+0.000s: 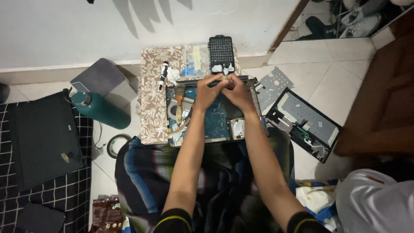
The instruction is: Disassembling a laptop motherboard by removing screws, cleaning components with a brush, and disconnecting internal cables.
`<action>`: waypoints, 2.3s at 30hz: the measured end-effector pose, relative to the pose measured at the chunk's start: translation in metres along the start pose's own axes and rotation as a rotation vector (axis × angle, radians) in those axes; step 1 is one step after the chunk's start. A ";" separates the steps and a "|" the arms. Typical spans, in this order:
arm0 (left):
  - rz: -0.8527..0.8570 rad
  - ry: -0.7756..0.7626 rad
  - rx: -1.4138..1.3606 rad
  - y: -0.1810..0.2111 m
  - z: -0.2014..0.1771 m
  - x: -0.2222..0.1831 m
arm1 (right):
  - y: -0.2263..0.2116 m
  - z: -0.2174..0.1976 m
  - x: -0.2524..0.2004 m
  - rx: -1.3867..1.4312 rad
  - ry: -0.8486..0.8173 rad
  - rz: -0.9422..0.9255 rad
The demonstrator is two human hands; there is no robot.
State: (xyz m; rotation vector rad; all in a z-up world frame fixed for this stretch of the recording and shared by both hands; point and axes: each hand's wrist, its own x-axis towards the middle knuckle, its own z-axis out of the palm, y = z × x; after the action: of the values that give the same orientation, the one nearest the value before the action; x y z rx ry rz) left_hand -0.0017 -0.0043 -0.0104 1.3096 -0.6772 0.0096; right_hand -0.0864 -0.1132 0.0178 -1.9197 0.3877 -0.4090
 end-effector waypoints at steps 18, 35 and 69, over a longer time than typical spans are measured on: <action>-0.131 -0.010 -0.067 0.011 -0.001 0.004 | 0.036 0.013 0.021 -0.080 0.054 0.069; -0.183 -0.113 -0.101 0.033 -0.010 0.004 | -0.026 0.001 0.003 -0.037 -0.020 0.143; -0.304 -0.204 -0.035 0.041 -0.012 0.008 | 0.003 -0.133 -0.182 -0.575 0.095 0.879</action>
State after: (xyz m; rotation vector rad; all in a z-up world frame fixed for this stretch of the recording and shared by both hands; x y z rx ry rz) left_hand -0.0050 0.0155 0.0287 1.3796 -0.6411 -0.3853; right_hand -0.3088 -0.1407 0.0441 -2.0338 1.4566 0.2267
